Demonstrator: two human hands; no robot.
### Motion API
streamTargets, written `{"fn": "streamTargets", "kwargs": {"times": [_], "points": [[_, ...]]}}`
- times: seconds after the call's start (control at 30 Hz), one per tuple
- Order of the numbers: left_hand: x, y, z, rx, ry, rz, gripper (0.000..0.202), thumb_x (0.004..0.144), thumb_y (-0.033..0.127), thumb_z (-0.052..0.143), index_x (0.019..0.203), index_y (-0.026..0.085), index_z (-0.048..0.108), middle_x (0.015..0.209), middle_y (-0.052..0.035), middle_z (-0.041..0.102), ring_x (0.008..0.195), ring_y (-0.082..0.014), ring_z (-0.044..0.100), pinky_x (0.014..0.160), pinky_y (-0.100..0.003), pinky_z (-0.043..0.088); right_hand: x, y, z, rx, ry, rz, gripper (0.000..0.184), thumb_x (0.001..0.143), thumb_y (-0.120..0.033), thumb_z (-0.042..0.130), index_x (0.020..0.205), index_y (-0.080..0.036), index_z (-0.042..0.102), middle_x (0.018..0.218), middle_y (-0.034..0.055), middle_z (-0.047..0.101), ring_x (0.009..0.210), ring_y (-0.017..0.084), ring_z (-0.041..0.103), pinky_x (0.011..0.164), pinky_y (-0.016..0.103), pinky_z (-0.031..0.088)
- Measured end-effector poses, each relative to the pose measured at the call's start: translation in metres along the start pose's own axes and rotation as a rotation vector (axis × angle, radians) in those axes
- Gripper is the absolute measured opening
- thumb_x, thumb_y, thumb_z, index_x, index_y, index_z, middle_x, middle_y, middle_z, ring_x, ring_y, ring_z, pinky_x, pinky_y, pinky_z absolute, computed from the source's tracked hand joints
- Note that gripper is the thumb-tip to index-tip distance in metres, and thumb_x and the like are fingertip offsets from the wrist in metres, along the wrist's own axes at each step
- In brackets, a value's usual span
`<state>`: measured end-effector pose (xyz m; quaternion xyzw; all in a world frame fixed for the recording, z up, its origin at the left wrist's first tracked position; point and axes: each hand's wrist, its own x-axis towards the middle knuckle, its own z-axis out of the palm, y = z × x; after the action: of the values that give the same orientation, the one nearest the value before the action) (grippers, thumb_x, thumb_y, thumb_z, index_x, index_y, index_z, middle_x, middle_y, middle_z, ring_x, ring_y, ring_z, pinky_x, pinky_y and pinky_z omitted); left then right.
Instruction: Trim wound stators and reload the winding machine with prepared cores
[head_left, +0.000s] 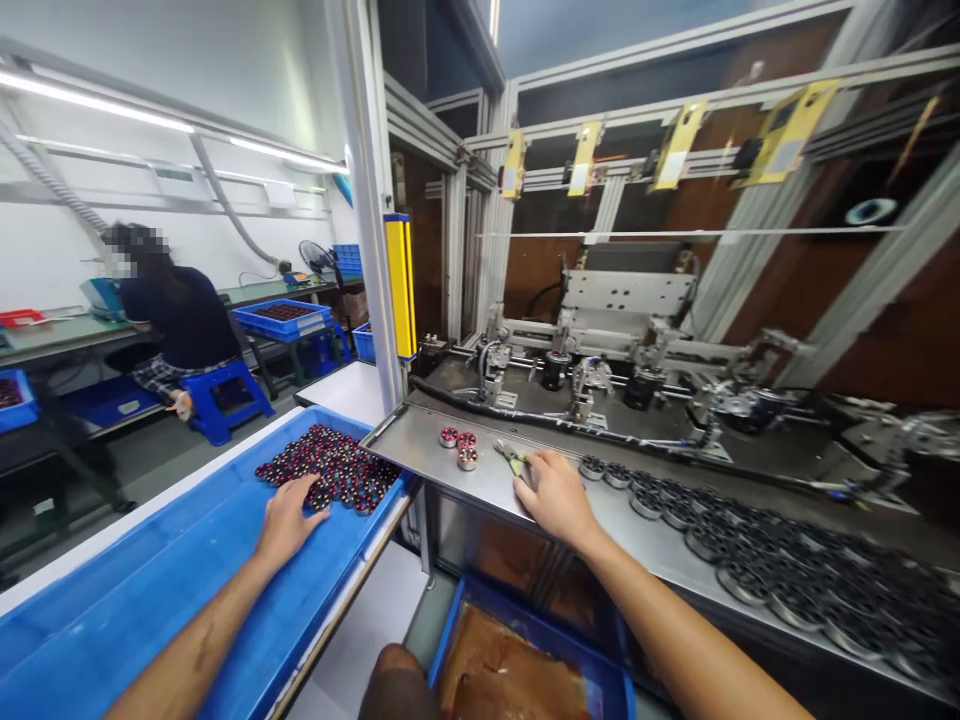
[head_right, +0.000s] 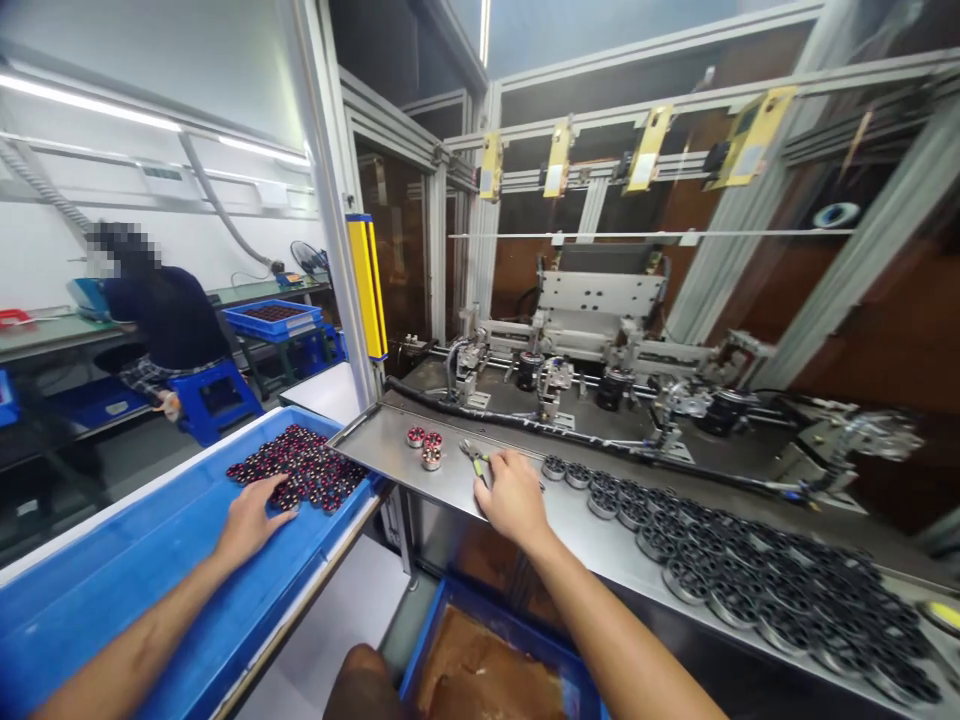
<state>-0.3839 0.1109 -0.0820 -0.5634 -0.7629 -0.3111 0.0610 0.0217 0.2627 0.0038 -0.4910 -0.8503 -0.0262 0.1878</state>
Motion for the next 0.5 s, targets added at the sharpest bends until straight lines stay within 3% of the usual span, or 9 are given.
{"fn": "streamTargets", "kwargs": {"times": [0.13, 0.3, 0.4, 0.5], "points": [[0.034, 0.07, -0.002, -0.157, 0.018, 0.065, 0.042, 0.089, 0.035, 0.06, 0.127, 0.02, 0.054, 0.137, -0.0108, 0.053, 0.125, -0.0316, 0.05, 0.102, -0.057, 0.04, -0.002, -0.001, 0.0, -0.01, 0.002, 0.011, 0.025, 0.092, -0.034, 0.059, 0.108, -0.016, 0.062, 0.116, 0.0074, 0.063, 0.109, 0.023, 0.059, 0.094, 0.046, 0.047], [0.091, 0.163, 0.029, -0.418, -0.209, 0.118, 0.032, 0.091, 0.03, 0.06, 0.12, 0.018, 0.059, 0.123, -0.0092, 0.062, 0.106, -0.0249, 0.063, 0.089, -0.048, 0.053, -0.004, -0.002, -0.004, -0.005, 0.001, 0.005, 0.025, 0.092, -0.034, 0.059, 0.11, -0.016, 0.061, 0.117, 0.0074, 0.062, 0.109, 0.024, 0.059, 0.093, 0.047, 0.048], [0.11, 0.192, 0.048, -0.564, -0.335, 0.09, 0.032, 0.091, 0.029, 0.06, 0.121, 0.017, 0.057, 0.118, -0.0087, 0.064, 0.097, -0.0224, 0.066, 0.081, -0.044, 0.056, -0.007, -0.003, -0.006, 0.009, 0.003, 0.008, 0.025, 0.092, -0.034, 0.06, 0.11, -0.016, 0.062, 0.117, 0.0073, 0.063, 0.108, 0.023, 0.06, 0.093, 0.046, 0.049], [0.116, 0.2, 0.053, -0.669, -0.39, 0.054, 0.031, 0.091, 0.029, 0.06, 0.119, 0.017, 0.058, 0.116, -0.0083, 0.065, 0.095, -0.0217, 0.067, 0.08, -0.042, 0.057, -0.009, -0.002, -0.006, 0.037, 0.01, 0.016, 0.026, 0.092, -0.034, 0.06, 0.11, -0.016, 0.062, 0.118, 0.0074, 0.062, 0.109, 0.024, 0.059, 0.093, 0.047, 0.048]]}}
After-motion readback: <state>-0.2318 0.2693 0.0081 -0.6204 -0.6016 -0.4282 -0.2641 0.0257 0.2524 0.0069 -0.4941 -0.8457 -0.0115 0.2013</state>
